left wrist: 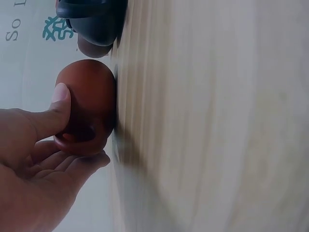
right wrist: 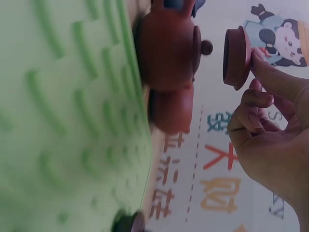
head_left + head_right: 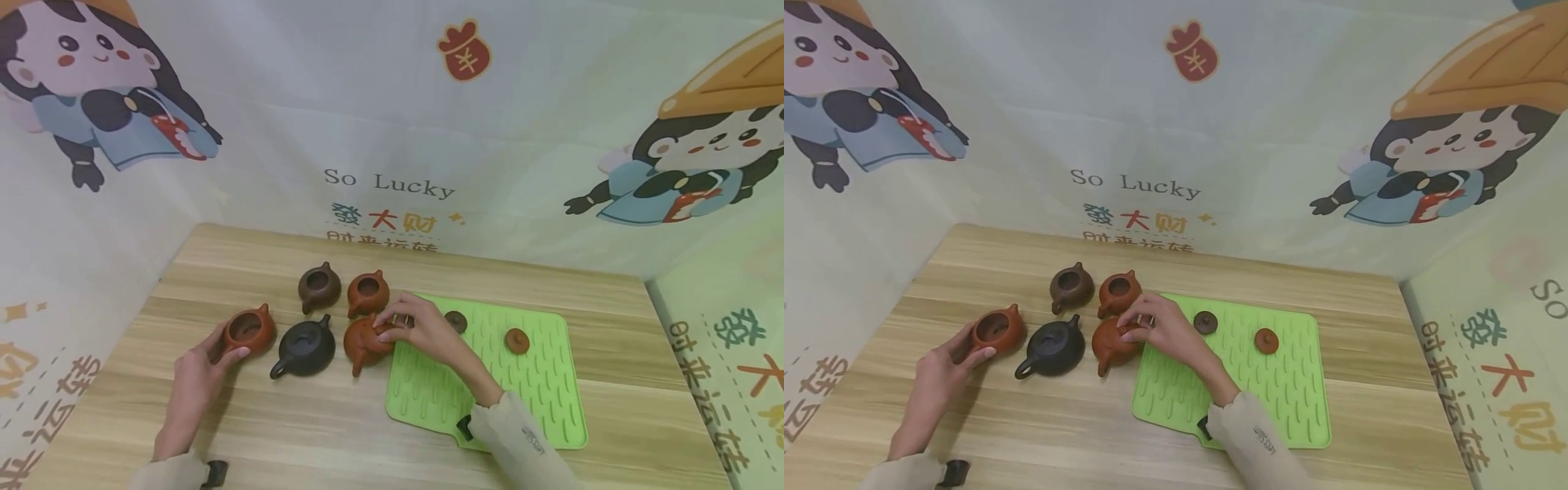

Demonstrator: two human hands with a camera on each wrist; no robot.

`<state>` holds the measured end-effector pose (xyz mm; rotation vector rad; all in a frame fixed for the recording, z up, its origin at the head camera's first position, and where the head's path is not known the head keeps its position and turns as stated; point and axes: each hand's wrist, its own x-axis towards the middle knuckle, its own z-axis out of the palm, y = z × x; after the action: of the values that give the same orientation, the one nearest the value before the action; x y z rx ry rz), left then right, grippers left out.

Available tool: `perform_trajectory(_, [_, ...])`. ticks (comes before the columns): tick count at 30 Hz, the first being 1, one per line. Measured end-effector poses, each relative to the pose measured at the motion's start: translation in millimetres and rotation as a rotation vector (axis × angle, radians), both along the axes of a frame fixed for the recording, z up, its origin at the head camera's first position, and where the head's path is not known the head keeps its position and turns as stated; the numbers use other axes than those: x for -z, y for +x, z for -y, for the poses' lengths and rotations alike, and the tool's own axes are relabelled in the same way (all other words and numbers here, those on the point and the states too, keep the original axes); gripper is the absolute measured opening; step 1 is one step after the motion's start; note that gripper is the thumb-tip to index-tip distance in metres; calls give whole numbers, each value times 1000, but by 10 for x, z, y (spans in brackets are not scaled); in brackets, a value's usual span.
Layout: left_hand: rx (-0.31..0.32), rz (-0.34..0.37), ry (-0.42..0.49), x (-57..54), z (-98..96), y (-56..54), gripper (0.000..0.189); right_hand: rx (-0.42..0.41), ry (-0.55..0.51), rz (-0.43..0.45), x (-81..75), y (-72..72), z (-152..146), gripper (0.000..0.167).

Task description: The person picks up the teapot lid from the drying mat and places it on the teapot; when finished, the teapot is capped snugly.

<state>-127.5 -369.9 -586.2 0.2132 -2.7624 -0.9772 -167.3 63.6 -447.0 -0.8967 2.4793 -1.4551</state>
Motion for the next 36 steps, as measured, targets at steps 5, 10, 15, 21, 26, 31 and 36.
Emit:
perform_trajectory(5, [-16,38,45,-248,-183,37,80,-37,-57,-20,-4,-118,241,15])
perform_trajectory(10, [-23,29,52,-327,-245,67,80,-56,-43,-3,2,-217,528,16])
perform_trajectory(15, [-34,35,70,-386,-269,67,79,-68,-14,2,24,-273,776,14])
perform_trajectory(21, [-5,78,75,-356,-191,51,81,-57,-13,25,46,-312,1031,14])
perform_trajectory(26, [13,2,72,38,33,-33,86,-39,-1,49,51,-375,1259,12])
perform_trajectory(31, [-9,28,62,27,39,-18,86,-50,23,0,34,-423,1462,12])
perform_trajectory(36, [-10,41,57,35,56,-14,87,-51,74,-27,18,-440,1603,13])
